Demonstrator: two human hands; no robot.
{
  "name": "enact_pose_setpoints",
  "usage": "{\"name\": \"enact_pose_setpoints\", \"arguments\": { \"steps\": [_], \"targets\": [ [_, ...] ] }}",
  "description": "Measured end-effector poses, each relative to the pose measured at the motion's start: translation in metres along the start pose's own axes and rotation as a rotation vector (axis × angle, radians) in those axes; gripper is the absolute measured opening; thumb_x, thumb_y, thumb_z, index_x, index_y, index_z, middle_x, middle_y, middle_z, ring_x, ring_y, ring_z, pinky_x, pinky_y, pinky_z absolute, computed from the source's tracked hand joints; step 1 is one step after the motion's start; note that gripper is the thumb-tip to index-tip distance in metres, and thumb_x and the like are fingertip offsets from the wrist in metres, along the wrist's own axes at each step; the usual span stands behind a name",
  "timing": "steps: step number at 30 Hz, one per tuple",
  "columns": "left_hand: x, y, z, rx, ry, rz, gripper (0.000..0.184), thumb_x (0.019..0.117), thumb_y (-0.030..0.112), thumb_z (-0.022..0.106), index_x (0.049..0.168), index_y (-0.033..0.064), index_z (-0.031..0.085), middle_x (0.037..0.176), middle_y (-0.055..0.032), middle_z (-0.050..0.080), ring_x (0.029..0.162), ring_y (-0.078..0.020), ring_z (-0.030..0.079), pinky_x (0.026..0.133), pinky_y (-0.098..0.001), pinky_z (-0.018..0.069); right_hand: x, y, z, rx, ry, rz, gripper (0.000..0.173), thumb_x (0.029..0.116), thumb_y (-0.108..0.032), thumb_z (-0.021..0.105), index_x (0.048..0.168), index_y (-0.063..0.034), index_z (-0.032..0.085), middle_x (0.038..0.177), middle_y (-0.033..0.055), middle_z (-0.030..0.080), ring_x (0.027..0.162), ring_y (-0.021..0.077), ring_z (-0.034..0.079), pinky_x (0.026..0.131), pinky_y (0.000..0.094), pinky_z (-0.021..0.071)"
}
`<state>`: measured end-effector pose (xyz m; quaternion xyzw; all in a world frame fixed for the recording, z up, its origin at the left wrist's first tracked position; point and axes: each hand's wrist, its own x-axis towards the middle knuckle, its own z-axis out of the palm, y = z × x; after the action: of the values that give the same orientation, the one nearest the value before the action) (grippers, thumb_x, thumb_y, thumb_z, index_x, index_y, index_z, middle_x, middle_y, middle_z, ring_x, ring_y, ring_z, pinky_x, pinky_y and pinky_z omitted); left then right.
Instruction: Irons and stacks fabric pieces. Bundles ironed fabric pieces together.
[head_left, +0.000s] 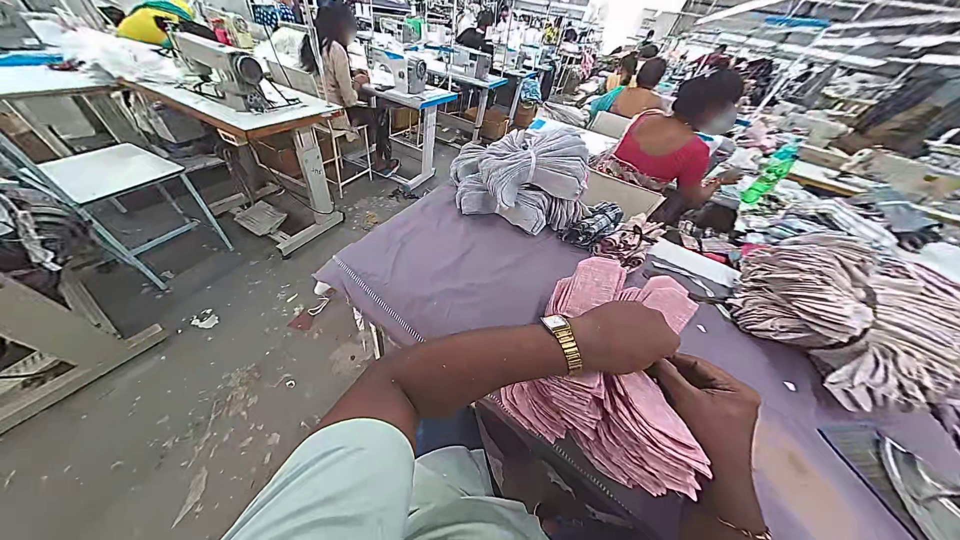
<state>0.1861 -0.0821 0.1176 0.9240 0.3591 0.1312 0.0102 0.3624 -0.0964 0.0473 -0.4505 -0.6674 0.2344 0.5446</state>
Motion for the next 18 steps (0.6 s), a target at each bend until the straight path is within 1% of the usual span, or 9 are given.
{"name": "enact_pose_setpoints", "arguments": {
  "steps": [3, 5, 7, 8, 10, 12, 13, 16, 18],
  "targets": [
    [0.001, -0.002, 0.001, -0.005, 0.010, -0.011, 0.011, 0.0956, 0.008, 0.064, 0.090, 0.0031, 0.072, 0.090, -0.0127, 0.070, 0.093, -0.0319, 0.069, 0.078, -0.0523, 0.0552, 0.004, 0.002, -0.006, 0.019, -0.126, -0.026, 0.007, 0.0876, -0.010, 0.073, 0.089, -0.0032, 0.076, 0.073, -0.0018, 0.073, 0.060, 0.0010, 0.065, 0.058, 0.0182, 0.0560],
    [0.000, -0.007, 0.004, -0.023, 0.050, -0.012, 0.012, 0.0953, 0.011, 0.065, 0.088, 0.0037, 0.071, 0.087, -0.0117, 0.070, 0.091, -0.0309, 0.068, 0.077, -0.0514, 0.0545, 0.008, 0.007, -0.010, 0.025, -0.208, -0.038, 0.010, 0.0904, -0.011, 0.069, 0.093, -0.0036, 0.075, 0.077, -0.0019, 0.073, 0.064, 0.0020, 0.066, 0.060, 0.0189, 0.0567],
    [0.001, -0.009, 0.006, -0.043, 0.061, -0.030, 0.012, 0.0929, 0.013, 0.067, 0.086, 0.0041, 0.071, 0.087, -0.0115, 0.070, 0.091, -0.0308, 0.068, 0.078, -0.0521, 0.0550, 0.006, 0.006, -0.013, 0.016, -0.259, -0.043, 0.014, 0.0896, -0.017, 0.073, 0.097, -0.0057, 0.075, 0.081, -0.0020, 0.073, 0.068, 0.0039, 0.067, 0.063, 0.0200, 0.0572],
    [0.002, -0.009, 0.007, -0.068, 0.060, -0.040, 0.013, 0.0920, 0.014, 0.069, 0.086, 0.0033, 0.071, 0.088, -0.0128, 0.070, 0.092, -0.0320, 0.068, 0.079, -0.0536, 0.0551, 0.005, 0.005, -0.016, 0.002, -0.269, -0.034, 0.017, 0.0867, -0.021, 0.076, 0.097, -0.0076, 0.074, 0.082, -0.0023, 0.072, 0.068, 0.0047, 0.066, 0.062, 0.0208, 0.0564],
    [0.003, -0.012, 0.008, -0.098, 0.045, -0.051, 0.014, 0.0916, 0.016, 0.068, 0.085, 0.0035, 0.071, 0.088, -0.0126, 0.070, 0.093, -0.0317, 0.068, 0.080, -0.0537, 0.0538, 0.003, 0.004, -0.017, 0.006, -0.265, 0.002, 0.016, 0.0827, -0.016, 0.078, 0.095, -0.0073, 0.073, 0.081, -0.0003, 0.072, 0.067, 0.0074, 0.065, 0.059, 0.0230, 0.0556],
    [0.004, -0.014, 0.007, -0.113, 0.022, -0.051, 0.015, 0.0916, 0.017, 0.068, 0.085, 0.0036, 0.071, 0.088, -0.0125, 0.070, 0.093, -0.0316, 0.067, 0.082, -0.0538, 0.0532, 0.001, 0.003, -0.016, 0.024, -0.231, 0.020, 0.007, 0.0845, -0.009, 0.075, 0.091, -0.0051, 0.074, 0.079, 0.0011, 0.072, 0.066, 0.0072, 0.066, 0.060, 0.0232, 0.0564],
    [0.005, -0.015, 0.006, -0.114, 0.016, -0.046, 0.016, 0.0917, 0.018, 0.068, 0.085, 0.0037, 0.071, 0.088, -0.0124, 0.070, 0.092, -0.0315, 0.067, 0.082, -0.0540, 0.0531, 0.001, 0.002, -0.015, 0.037, -0.220, 0.018, 0.005, 0.0862, -0.007, 0.074, 0.090, -0.0044, 0.075, 0.079, 0.0016, 0.073, 0.066, 0.0072, 0.066, 0.060, 0.0235, 0.0565],
    [0.006, -0.023, 0.006, -0.127, 0.009, -0.020, 0.018, 0.0912, 0.022, 0.070, 0.085, 0.0058, 0.074, 0.088, -0.0108, 0.071, 0.092, -0.0297, 0.068, 0.083, -0.0544, 0.0529, 0.002, 0.004, -0.016, 0.114, -0.232, 0.068, 0.006, 0.0885, -0.009, 0.071, 0.088, -0.0039, 0.075, 0.075, 0.0033, 0.071, 0.062, 0.0095, 0.063, 0.057, 0.0261, 0.0531],
    [0.004, -0.027, 0.007, -0.163, 0.017, -0.021, 0.019, 0.0906, 0.026, 0.072, 0.088, 0.0076, 0.077, 0.091, -0.0093, 0.073, 0.094, -0.0280, 0.068, 0.086, -0.0546, 0.0530, 0.005, 0.003, -0.017, 0.202, -0.267, 0.163, 0.008, 0.0894, -0.010, 0.069, 0.087, -0.0043, 0.074, 0.071, 0.0033, 0.068, 0.056, 0.0091, 0.058, 0.050, 0.0256, 0.0477]
  ]
}}
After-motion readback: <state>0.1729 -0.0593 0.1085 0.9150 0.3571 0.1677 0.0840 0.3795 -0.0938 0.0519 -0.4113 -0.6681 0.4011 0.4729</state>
